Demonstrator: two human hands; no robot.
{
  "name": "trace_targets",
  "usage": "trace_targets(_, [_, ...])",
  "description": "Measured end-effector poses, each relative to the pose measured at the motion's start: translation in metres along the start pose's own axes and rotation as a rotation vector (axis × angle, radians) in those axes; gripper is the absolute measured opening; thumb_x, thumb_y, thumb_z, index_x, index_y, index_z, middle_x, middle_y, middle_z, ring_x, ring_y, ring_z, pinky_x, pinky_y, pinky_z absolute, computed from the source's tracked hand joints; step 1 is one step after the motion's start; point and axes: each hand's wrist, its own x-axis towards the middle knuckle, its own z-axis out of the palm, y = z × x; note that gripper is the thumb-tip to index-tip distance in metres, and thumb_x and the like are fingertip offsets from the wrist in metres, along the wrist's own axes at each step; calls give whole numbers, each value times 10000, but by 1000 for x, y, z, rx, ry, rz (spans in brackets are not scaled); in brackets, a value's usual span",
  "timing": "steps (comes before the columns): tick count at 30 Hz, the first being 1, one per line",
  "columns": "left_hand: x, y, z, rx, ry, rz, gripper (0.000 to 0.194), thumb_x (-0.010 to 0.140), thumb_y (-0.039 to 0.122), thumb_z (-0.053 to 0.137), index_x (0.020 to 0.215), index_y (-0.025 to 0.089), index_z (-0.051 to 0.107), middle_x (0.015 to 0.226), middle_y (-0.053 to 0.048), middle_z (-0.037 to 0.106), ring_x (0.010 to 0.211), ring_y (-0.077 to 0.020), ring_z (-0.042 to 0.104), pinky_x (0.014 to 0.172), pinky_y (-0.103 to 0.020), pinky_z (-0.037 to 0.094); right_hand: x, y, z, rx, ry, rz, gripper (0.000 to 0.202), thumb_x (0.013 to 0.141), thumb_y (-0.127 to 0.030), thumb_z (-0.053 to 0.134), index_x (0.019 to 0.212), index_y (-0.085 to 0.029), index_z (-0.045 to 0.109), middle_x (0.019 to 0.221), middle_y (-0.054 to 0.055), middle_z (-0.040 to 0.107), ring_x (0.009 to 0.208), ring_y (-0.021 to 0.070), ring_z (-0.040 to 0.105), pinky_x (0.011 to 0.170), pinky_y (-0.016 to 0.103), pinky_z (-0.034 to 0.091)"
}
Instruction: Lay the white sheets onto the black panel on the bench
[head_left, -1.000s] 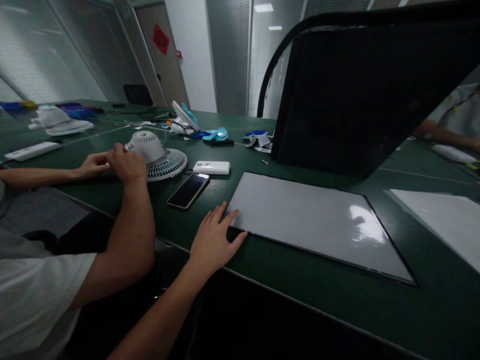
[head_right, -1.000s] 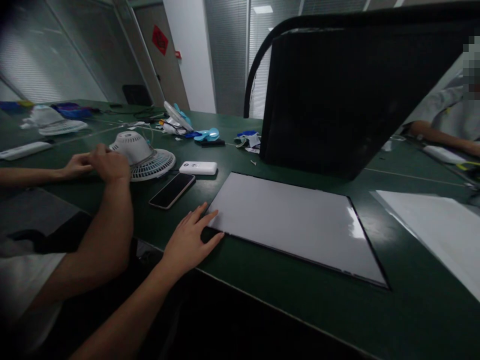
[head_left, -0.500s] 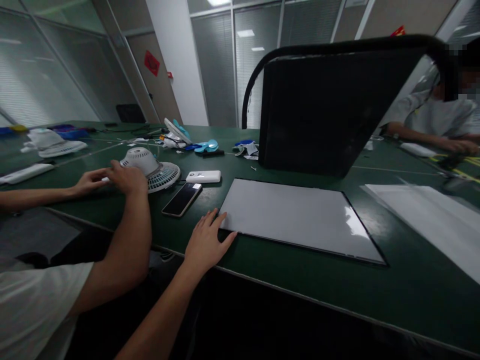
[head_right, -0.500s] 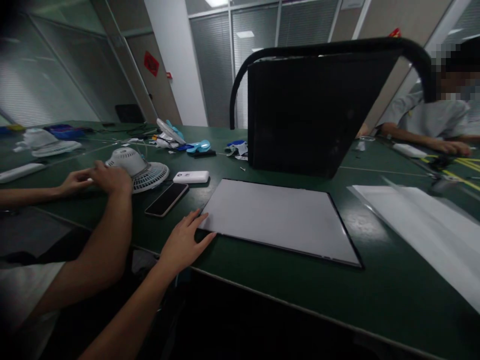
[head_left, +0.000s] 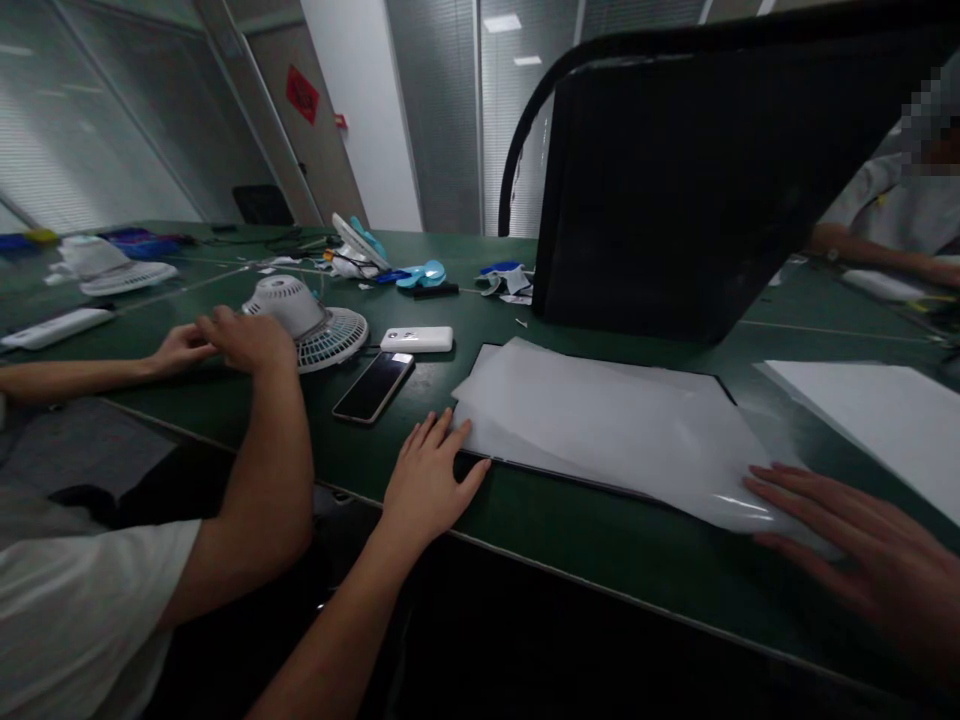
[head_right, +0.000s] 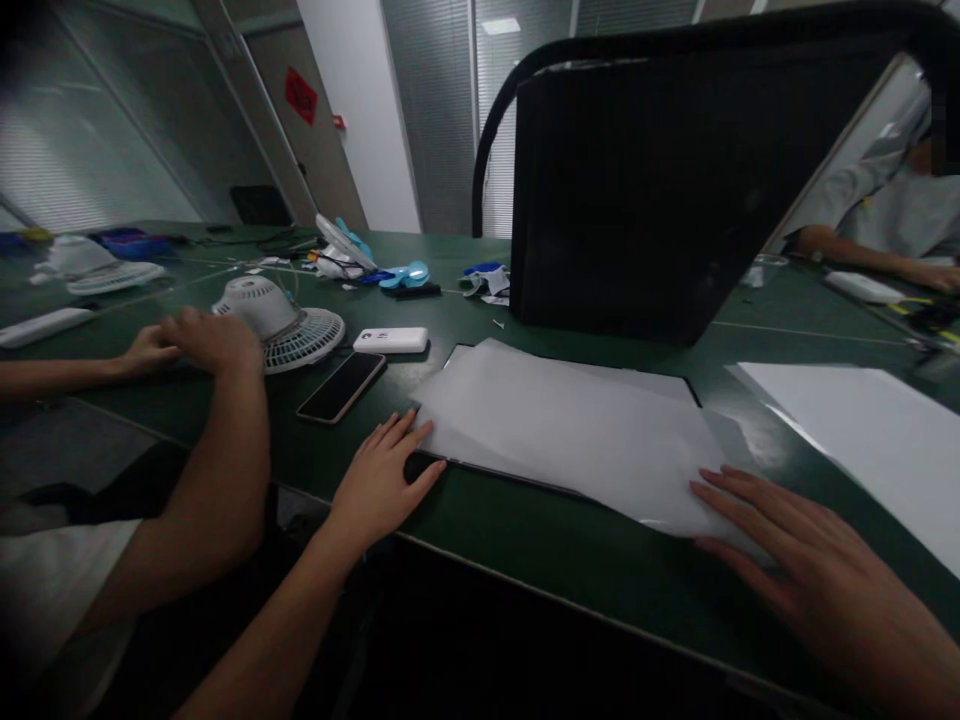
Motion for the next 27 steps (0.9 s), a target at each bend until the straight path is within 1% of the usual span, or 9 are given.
trace_targets(3, [-1,1,-2,-16,-4,1,569,1024,517,633,1484,183,639,1626,-164,556,1556,-402,461,1307,-588,372,27,7,13,-46,-4,-140,625,1042,-643,434,1641,-483,359,1621,-25,507,1420,312,564,1127,687,569])
trace_targets(6, [-1,1,0,-26,-7,-24,640,1015,521,638,1523,136,576,1635,-192,537,1569,-397,441,1322,-566,352,43,17,20,-36,-2,-190,629,1043,-618,441,1648,-466,363,1619,-12,511,1445,339,539,1131,745,538])
trace_targets(11, [-2,-1,8,-76,64,-170,1131,931,588,718,1679,-30,137,1726,-363,272,1600,-454,362,1298,-600,373,57,30,17,68,-61,-182,599,1037,-593,451,1628,-531,372,1606,-34,523,1486,336,494,1184,754,463])
trace_targets(14, [-3,-3,8,-123,107,-163,1223,921,568,737,1709,27,-26,1758,-335,215,1620,-448,322,1294,-609,375,61,34,16,129,-120,-126,576,1035,-586,452,1608,-570,388,1618,-58,504,1510,308,463,1258,683,396])
trace_targets(16, [-4,-3,6,-133,122,-139,1125,931,547,738,1738,140,69,1782,-256,231,1627,-426,319,1297,-618,366,60,37,19,155,-150,-97,577,1032,-586,463,1605,-566,398,1625,-69,494,1529,293,436,1284,647,364])
trace_targets(19, [-3,-3,3,-105,69,-89,731,959,531,725,1607,281,497,1746,-137,382,1600,-417,378,1299,-643,355,55,40,25,201,-174,-67,545,1029,-583,469,1573,-585,440,1607,-94,512,1507,279,469,1255,614,418])
trace_targets(21, [-2,-2,1,-83,28,-64,551,981,531,706,1481,306,651,1708,-104,450,1583,-415,408,1304,-646,349,52,40,29,230,-199,-42,524,1031,-581,461,1555,-595,463,1612,-99,504,1486,279,496,1222,598,454])
trace_targets(24, [-2,-1,0,-68,16,-54,544,990,539,696,1483,311,666,1724,-106,424,1579,-408,418,1310,-629,348,48,36,32,241,-237,-19,547,1040,-565,444,1586,-575,429,1654,-89,449,1524,280,443,1259,589,391])
trace_targets(27, [-2,0,0,-57,19,-53,556,994,547,689,1494,307,659,1727,-114,417,1576,-404,425,1310,-626,347,42,41,33,197,-202,-28,576,1045,-561,417,1619,-568,369,1669,-81,427,1548,285,402,1310,622,280])
